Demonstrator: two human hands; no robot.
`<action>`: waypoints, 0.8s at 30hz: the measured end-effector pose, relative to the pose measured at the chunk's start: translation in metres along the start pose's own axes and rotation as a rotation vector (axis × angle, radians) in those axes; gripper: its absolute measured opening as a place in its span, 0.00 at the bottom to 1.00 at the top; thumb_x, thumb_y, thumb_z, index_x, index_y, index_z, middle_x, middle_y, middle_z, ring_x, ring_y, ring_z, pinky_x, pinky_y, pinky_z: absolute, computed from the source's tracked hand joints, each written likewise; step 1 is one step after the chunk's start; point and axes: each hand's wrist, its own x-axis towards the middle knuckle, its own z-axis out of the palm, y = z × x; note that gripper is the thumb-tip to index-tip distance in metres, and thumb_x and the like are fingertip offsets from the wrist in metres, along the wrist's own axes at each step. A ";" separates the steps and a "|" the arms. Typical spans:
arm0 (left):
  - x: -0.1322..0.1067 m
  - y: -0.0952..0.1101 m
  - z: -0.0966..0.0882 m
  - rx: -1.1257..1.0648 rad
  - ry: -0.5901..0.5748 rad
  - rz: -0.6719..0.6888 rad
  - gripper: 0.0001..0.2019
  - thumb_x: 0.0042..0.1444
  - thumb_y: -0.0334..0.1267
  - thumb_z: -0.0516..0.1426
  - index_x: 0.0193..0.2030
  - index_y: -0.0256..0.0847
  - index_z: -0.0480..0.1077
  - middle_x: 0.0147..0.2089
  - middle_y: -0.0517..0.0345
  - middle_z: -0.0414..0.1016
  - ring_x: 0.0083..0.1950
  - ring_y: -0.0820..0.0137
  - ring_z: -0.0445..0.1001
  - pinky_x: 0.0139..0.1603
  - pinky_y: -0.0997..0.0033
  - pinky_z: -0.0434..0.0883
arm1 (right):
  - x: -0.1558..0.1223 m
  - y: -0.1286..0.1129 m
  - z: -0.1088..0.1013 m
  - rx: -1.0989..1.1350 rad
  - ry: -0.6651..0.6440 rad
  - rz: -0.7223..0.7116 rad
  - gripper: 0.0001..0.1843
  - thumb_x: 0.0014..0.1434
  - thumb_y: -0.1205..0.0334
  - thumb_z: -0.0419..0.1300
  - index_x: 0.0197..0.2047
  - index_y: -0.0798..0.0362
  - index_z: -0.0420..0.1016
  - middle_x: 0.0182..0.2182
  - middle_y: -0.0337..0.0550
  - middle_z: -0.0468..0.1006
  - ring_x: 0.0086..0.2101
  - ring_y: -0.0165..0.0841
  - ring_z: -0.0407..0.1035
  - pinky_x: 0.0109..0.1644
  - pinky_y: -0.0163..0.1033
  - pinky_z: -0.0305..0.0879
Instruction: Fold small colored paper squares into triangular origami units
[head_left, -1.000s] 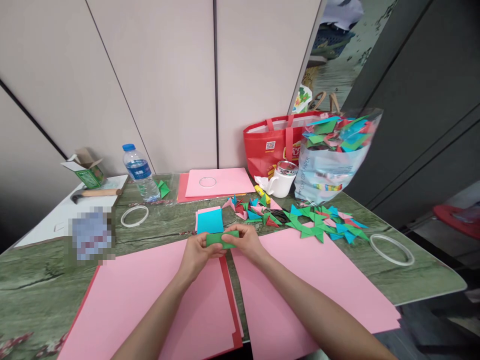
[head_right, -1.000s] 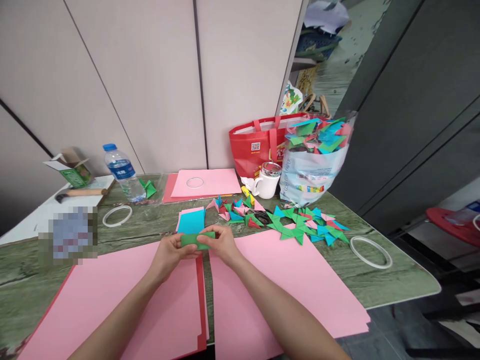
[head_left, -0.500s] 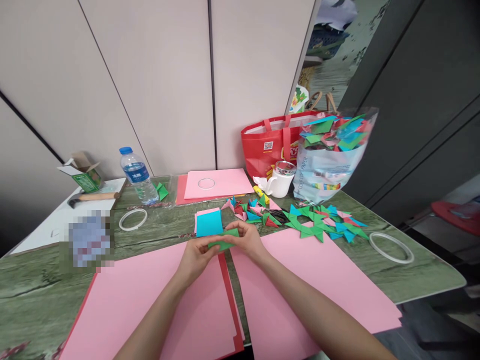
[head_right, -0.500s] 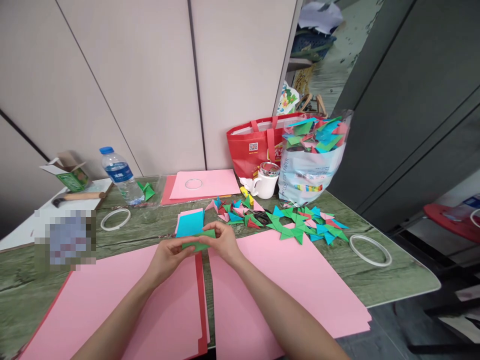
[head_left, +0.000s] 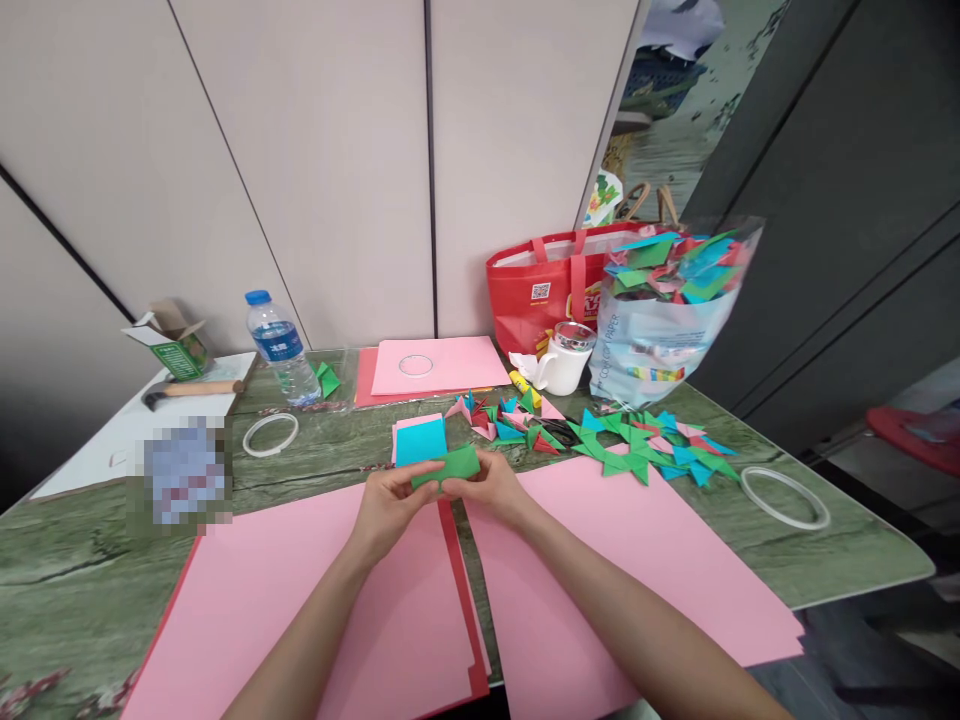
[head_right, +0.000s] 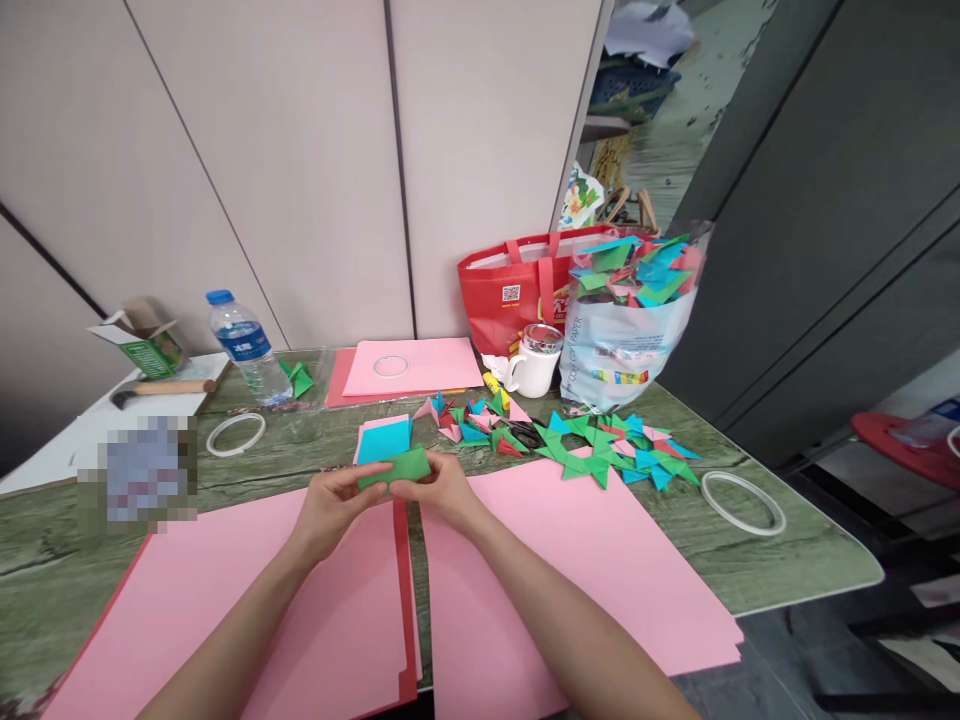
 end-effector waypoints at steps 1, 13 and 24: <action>0.000 0.000 0.000 -0.043 -0.010 -0.015 0.12 0.41 0.36 0.63 0.36 0.40 0.76 0.34 0.57 0.79 0.37 0.64 0.76 0.38 0.68 0.74 | 0.000 0.000 0.000 0.028 -0.010 0.011 0.18 0.37 0.59 0.68 0.33 0.56 0.73 0.27 0.38 0.75 0.27 0.32 0.69 0.35 0.40 0.68; -0.001 0.000 -0.009 -0.436 -0.226 -0.186 0.14 0.39 0.32 0.65 0.37 0.38 0.76 0.37 0.52 0.79 0.39 0.60 0.76 0.42 0.55 0.73 | -0.006 -0.009 -0.002 0.152 -0.131 0.101 0.16 0.32 0.63 0.71 0.28 0.56 0.76 0.22 0.36 0.76 0.22 0.28 0.68 0.27 0.35 0.68; 0.005 0.000 -0.008 -0.442 0.016 -0.234 0.18 0.35 0.31 0.66 0.38 0.36 0.75 0.35 0.53 0.79 0.37 0.64 0.76 0.44 0.61 0.73 | 0.003 0.004 -0.007 0.346 -0.016 0.205 0.14 0.38 0.64 0.69 0.31 0.58 0.75 0.27 0.39 0.78 0.28 0.29 0.73 0.36 0.34 0.71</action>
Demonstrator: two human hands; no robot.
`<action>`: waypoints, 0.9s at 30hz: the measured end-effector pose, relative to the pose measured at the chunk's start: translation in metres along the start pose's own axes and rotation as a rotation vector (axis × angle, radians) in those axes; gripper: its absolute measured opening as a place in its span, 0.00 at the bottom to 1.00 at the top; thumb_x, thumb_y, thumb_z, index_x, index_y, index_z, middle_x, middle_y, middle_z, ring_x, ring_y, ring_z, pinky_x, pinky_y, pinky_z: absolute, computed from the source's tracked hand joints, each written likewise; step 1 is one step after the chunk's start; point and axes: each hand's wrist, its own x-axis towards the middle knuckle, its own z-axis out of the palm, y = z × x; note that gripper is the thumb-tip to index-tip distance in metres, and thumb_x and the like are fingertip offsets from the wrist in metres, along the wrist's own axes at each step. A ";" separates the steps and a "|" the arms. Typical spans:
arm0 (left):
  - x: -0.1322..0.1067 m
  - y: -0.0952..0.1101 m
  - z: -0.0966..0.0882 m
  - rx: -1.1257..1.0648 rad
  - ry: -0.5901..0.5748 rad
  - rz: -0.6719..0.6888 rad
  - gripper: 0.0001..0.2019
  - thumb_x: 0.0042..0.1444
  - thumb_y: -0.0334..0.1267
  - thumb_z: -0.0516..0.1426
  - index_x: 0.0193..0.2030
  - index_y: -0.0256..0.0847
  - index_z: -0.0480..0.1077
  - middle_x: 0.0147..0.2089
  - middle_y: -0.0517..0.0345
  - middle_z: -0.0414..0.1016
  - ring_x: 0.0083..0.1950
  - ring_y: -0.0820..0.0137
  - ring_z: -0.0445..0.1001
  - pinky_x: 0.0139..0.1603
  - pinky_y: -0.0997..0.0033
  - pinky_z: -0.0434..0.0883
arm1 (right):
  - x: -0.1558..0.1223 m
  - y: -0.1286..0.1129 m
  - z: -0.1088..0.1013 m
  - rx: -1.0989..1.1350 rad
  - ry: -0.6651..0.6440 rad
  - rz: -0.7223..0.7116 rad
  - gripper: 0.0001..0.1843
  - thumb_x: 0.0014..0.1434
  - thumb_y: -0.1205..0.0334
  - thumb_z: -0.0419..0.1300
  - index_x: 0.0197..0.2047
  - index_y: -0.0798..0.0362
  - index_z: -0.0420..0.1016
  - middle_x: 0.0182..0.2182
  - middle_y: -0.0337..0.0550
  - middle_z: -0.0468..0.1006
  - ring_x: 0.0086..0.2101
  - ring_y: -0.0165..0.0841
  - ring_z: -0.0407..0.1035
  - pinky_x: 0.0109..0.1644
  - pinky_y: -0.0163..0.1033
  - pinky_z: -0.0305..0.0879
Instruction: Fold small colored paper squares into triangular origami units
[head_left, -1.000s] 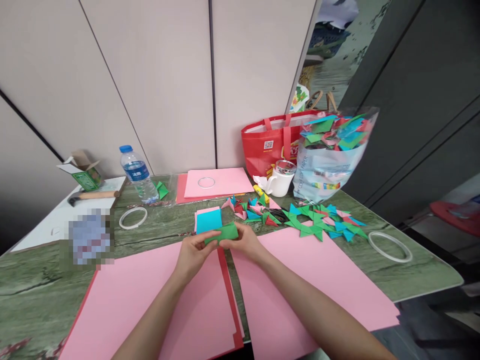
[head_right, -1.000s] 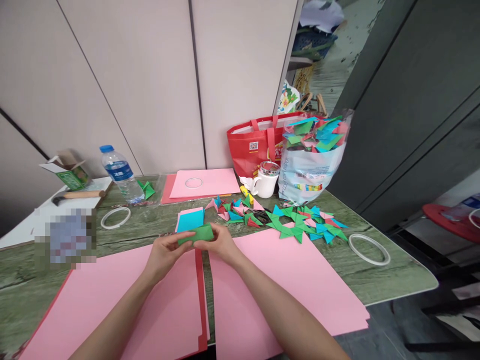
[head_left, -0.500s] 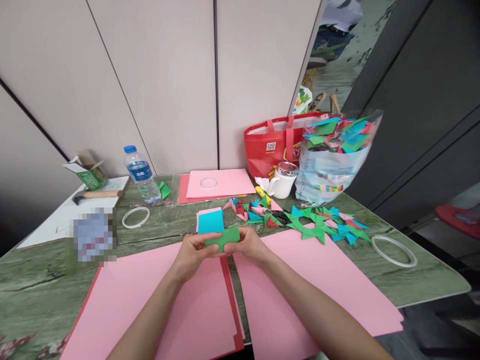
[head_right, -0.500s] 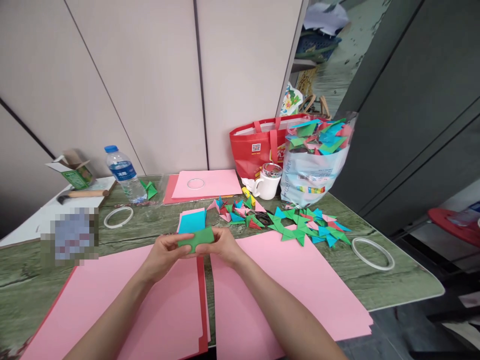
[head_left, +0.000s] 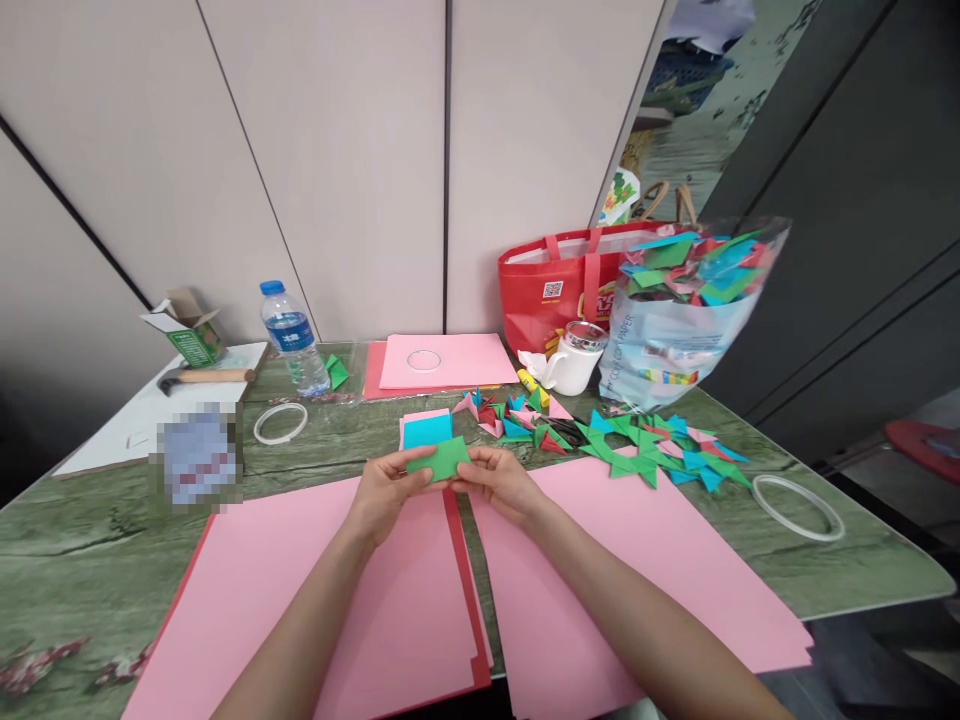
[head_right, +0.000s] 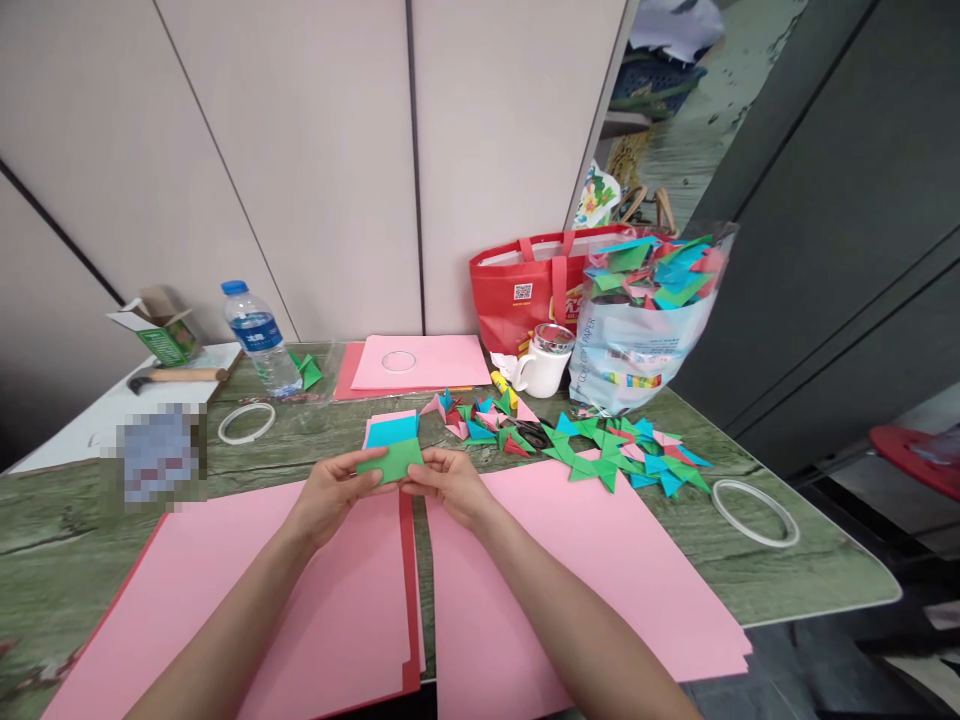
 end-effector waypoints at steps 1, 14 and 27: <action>0.000 0.001 0.000 -0.024 -0.008 -0.002 0.18 0.35 0.31 0.66 0.38 0.36 0.75 0.35 0.53 0.79 0.37 0.65 0.76 0.43 0.62 0.74 | 0.000 0.000 -0.001 0.037 -0.008 0.023 0.14 0.38 0.64 0.69 0.31 0.58 0.75 0.27 0.39 0.78 0.29 0.28 0.73 0.36 0.33 0.71; -0.004 0.002 0.006 0.157 0.051 0.048 0.19 0.36 0.34 0.65 0.39 0.35 0.75 0.32 0.57 0.79 0.34 0.64 0.76 0.43 0.59 0.73 | 0.001 0.004 0.000 -0.161 0.002 -0.124 0.21 0.41 0.62 0.67 0.40 0.55 0.70 0.30 0.40 0.77 0.29 0.31 0.73 0.36 0.38 0.71; -0.003 -0.002 0.004 0.476 0.002 0.108 0.20 0.37 0.34 0.64 0.42 0.39 0.74 0.29 0.60 0.79 0.27 0.68 0.73 0.29 0.70 0.71 | 0.000 0.012 0.004 -0.424 0.090 -0.188 0.23 0.39 0.64 0.64 0.40 0.54 0.65 0.25 0.36 0.75 0.26 0.32 0.72 0.33 0.41 0.71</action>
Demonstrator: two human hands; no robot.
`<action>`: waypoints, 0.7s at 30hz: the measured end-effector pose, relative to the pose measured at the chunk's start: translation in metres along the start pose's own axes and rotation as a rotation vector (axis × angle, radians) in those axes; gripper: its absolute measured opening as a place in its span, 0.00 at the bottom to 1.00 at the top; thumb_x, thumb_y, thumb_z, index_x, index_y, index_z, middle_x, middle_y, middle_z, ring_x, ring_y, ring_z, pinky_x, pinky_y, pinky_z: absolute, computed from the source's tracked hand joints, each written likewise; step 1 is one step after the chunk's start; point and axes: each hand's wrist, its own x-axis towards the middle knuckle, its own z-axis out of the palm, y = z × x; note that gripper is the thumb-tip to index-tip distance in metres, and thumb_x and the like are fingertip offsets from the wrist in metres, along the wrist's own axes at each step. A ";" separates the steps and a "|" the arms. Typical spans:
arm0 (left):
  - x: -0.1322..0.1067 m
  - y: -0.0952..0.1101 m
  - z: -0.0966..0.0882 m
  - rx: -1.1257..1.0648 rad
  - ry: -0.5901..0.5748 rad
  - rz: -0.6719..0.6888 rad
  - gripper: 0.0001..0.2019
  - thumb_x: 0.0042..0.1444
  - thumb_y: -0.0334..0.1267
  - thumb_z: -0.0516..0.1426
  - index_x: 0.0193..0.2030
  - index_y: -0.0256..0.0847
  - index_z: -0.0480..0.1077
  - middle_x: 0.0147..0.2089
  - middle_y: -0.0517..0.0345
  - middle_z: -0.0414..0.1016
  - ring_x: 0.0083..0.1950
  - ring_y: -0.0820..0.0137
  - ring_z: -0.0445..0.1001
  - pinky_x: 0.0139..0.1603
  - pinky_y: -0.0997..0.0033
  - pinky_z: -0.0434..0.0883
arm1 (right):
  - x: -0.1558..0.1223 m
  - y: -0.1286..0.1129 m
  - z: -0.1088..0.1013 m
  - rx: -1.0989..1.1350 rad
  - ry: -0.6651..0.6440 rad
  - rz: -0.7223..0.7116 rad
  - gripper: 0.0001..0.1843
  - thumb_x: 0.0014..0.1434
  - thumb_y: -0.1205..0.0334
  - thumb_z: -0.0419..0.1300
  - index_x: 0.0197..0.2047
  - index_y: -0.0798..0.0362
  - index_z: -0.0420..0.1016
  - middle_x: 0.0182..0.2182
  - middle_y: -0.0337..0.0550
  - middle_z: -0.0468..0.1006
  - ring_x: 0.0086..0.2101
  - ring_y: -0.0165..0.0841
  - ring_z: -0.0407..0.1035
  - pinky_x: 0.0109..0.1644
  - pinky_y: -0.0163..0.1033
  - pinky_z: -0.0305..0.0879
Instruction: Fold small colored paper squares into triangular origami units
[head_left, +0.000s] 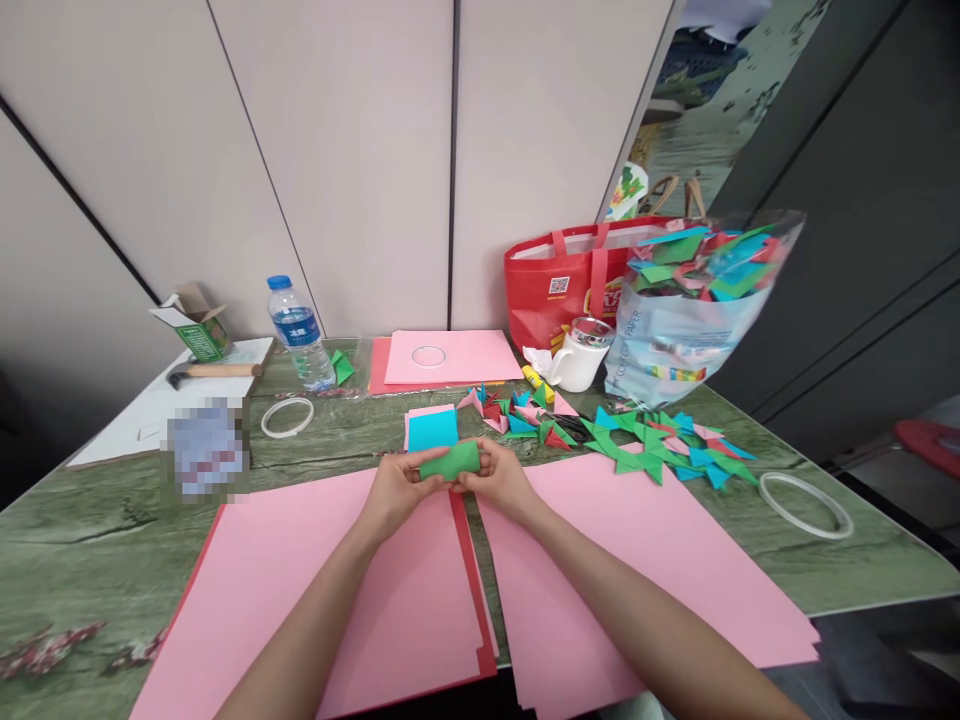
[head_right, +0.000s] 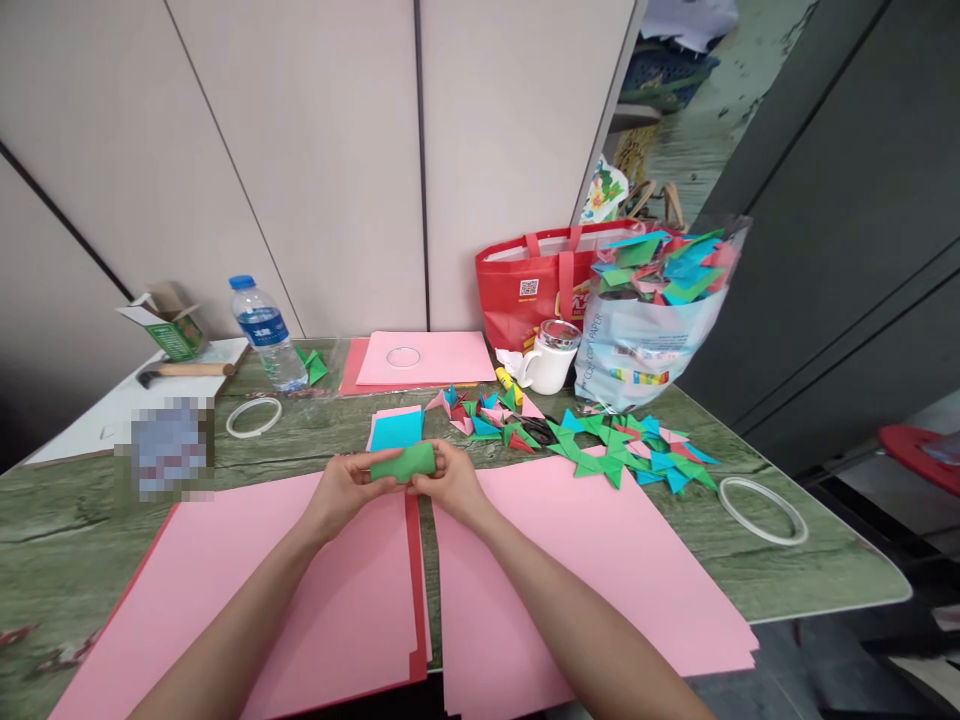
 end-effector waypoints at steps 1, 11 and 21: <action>0.000 0.000 -0.001 -0.012 -0.003 -0.003 0.21 0.37 0.34 0.64 0.43 0.38 0.74 0.29 0.59 0.79 0.28 0.67 0.74 0.30 0.70 0.72 | 0.000 -0.002 -0.001 0.044 -0.015 0.019 0.22 0.39 0.64 0.64 0.40 0.54 0.65 0.24 0.36 0.75 0.26 0.33 0.73 0.34 0.43 0.71; 0.000 0.007 -0.014 -0.226 -0.094 -0.066 0.24 0.39 0.32 0.63 0.48 0.35 0.70 0.38 0.53 0.78 0.40 0.62 0.75 0.47 0.59 0.69 | 0.004 -0.012 -0.011 0.243 -0.219 0.033 0.21 0.45 0.63 0.61 0.43 0.54 0.61 0.27 0.39 0.78 0.30 0.35 0.75 0.40 0.48 0.71; 0.001 0.007 -0.016 -0.280 -0.143 0.172 0.28 0.49 0.34 0.57 0.58 0.40 0.54 0.49 0.46 0.71 0.50 0.61 0.70 0.50 0.59 0.66 | 0.006 -0.011 -0.010 0.397 -0.111 0.039 0.19 0.44 0.64 0.63 0.40 0.54 0.65 0.31 0.43 0.79 0.34 0.37 0.75 0.46 0.50 0.67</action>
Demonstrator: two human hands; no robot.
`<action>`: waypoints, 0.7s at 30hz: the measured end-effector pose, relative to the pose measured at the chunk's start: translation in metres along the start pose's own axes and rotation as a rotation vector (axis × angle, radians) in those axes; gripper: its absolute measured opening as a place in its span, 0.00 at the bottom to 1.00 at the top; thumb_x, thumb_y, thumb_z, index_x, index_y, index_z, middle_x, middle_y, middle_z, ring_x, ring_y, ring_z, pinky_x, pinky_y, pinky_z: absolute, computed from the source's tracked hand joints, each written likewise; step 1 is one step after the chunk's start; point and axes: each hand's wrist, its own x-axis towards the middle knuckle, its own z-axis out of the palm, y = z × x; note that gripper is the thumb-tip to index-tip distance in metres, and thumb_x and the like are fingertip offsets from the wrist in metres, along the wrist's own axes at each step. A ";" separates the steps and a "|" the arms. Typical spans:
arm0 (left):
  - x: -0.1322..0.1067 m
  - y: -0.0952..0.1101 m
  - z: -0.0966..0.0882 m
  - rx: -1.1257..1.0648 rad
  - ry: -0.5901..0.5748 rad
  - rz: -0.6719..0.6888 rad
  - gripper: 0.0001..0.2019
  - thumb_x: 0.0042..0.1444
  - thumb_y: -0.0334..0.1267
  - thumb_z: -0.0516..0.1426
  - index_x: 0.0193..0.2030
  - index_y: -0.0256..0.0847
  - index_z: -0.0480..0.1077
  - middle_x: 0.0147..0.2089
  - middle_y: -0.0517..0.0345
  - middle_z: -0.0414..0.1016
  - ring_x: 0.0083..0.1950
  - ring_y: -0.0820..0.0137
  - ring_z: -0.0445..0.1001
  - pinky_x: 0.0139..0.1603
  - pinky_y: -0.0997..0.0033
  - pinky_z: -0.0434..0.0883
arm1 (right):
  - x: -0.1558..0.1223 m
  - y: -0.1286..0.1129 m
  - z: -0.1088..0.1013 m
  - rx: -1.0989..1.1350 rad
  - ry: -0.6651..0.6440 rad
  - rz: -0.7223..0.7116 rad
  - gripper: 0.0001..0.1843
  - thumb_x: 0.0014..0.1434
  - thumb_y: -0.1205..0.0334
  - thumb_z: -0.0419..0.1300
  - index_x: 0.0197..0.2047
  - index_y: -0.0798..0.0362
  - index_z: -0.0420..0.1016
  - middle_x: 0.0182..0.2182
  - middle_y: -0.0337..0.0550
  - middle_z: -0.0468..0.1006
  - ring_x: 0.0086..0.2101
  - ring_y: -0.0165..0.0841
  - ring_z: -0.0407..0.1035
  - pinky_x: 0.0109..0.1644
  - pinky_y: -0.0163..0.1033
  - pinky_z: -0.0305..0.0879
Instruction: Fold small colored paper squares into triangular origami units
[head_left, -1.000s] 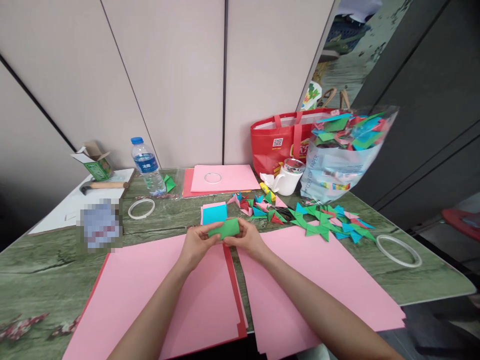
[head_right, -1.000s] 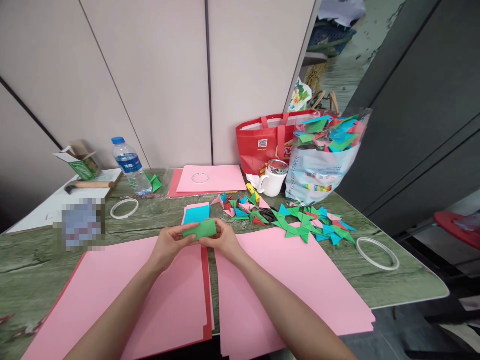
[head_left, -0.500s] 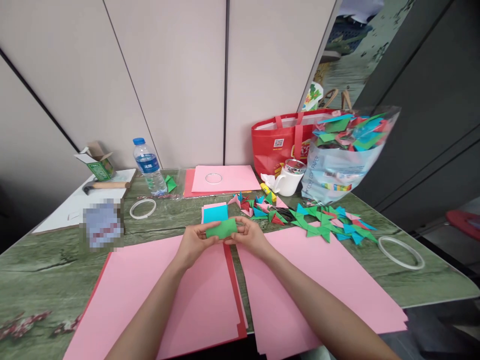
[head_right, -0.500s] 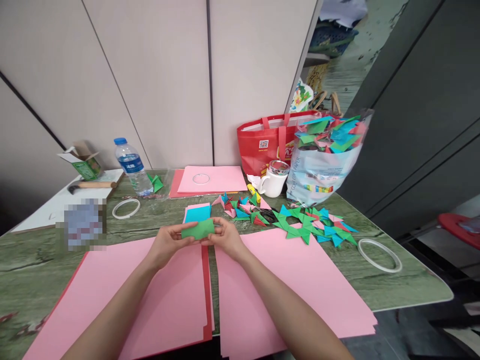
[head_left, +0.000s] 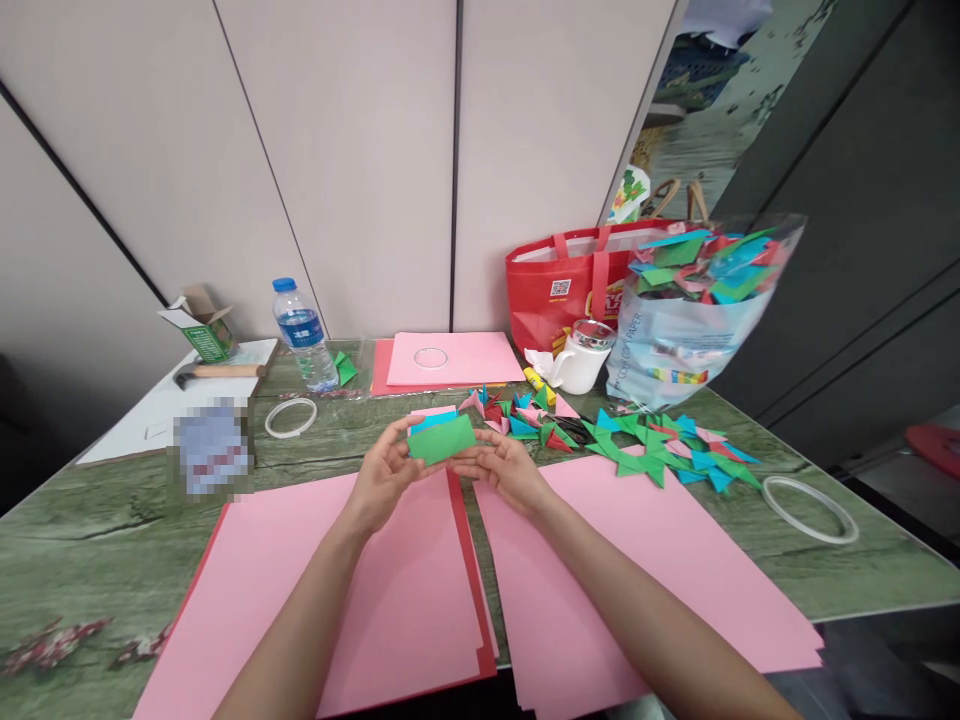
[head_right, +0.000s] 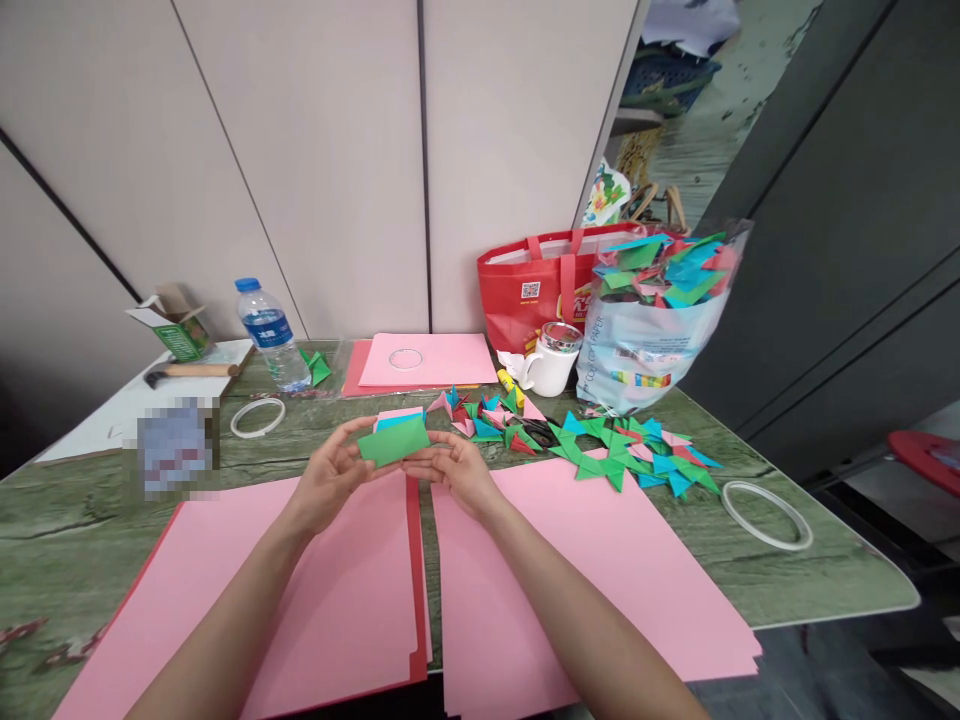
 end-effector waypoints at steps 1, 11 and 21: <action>0.001 -0.001 0.001 0.055 0.050 0.029 0.29 0.50 0.34 0.56 0.58 0.40 0.52 0.49 0.46 0.71 0.50 0.62 0.70 0.51 0.60 0.66 | -0.001 0.000 0.002 0.011 0.026 0.013 0.19 0.44 0.63 0.64 0.41 0.55 0.65 0.31 0.44 0.79 0.34 0.37 0.75 0.46 0.50 0.67; -0.005 -0.017 0.017 0.255 -0.101 0.019 0.31 0.50 0.30 0.54 0.61 0.46 0.49 0.57 0.48 0.64 0.59 0.63 0.60 0.58 0.60 0.58 | -0.006 0.002 0.010 -0.031 0.020 0.023 0.19 0.47 0.50 0.62 0.35 0.57 0.71 0.32 0.44 0.77 0.35 0.36 0.73 0.43 0.46 0.68; -0.004 -0.016 0.021 0.284 0.013 0.012 0.40 0.40 0.35 0.64 0.60 0.48 0.52 0.54 0.48 0.67 0.54 0.60 0.67 0.53 0.57 0.64 | -0.010 0.003 0.014 -0.319 0.066 -0.014 0.16 0.45 0.54 0.63 0.36 0.54 0.70 0.31 0.40 0.74 0.33 0.33 0.70 0.32 0.36 0.70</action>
